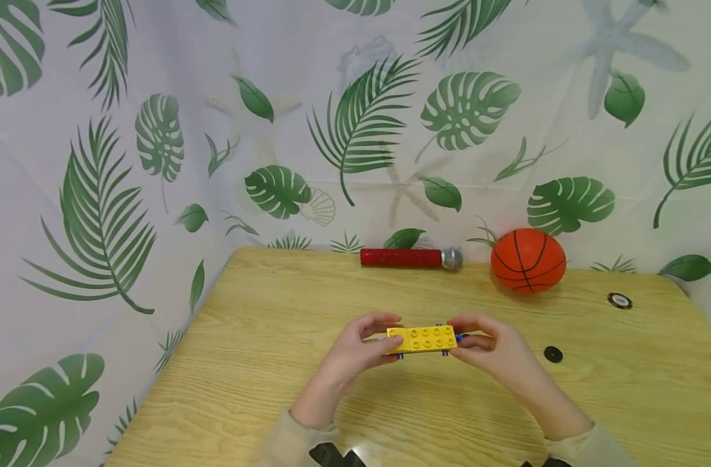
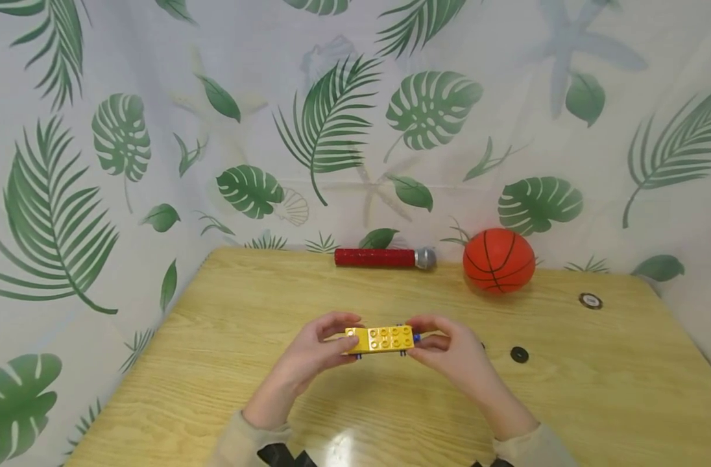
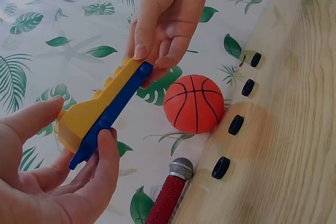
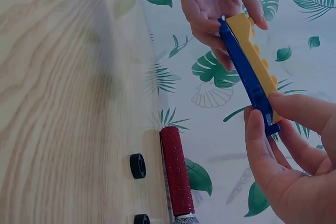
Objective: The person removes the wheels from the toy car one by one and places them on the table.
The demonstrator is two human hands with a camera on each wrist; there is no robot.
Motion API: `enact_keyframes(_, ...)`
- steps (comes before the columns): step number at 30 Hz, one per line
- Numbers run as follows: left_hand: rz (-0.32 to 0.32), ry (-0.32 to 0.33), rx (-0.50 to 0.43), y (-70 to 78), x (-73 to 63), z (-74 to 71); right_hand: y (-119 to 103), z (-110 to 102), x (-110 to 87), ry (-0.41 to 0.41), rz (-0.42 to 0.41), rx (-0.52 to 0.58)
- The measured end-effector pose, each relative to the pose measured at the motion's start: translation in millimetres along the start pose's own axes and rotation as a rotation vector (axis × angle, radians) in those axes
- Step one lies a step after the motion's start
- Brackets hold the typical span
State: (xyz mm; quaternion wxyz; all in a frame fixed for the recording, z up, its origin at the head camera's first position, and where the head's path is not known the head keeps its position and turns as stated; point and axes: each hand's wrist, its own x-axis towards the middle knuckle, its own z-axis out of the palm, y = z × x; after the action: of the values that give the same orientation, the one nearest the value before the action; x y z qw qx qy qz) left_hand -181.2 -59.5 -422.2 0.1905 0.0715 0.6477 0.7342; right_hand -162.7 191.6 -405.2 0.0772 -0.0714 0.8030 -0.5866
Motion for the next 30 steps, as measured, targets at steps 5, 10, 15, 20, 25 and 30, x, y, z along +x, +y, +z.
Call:
enact_keyframes(5, 0.001, -0.01, 0.034, -1.3, 0.8, -4.9, 5, -1, -1.4, 0.002, 0.024, -0.011)
enact_keyframes(10, -0.008, -0.022, 0.093, -2.7, 2.0, -8.4, 8, 0, -2.2, -0.003, 0.044, -0.014)
enact_keyframes(15, -0.035, -0.027, 0.153, -3.1, 4.0, -10.2, 12, 2, -1.8, -0.002, 0.041, -0.015)
enact_keyframes(20, -0.051, -0.046, 0.188, -5.2, 4.5, -11.4, 18, 2, -3.2, -0.021, 0.045, 0.001)
enact_keyframes(25, -0.071, -0.044, 0.235, -12.7, 5.5, -9.8, 30, 2, -3.9, -0.048, 0.065, -0.03)
enact_keyframes(30, -0.079, -0.024, 0.325, -21.9, 7.2, -6.2, 42, 4, -4.1, -0.061, 0.082, -0.095)
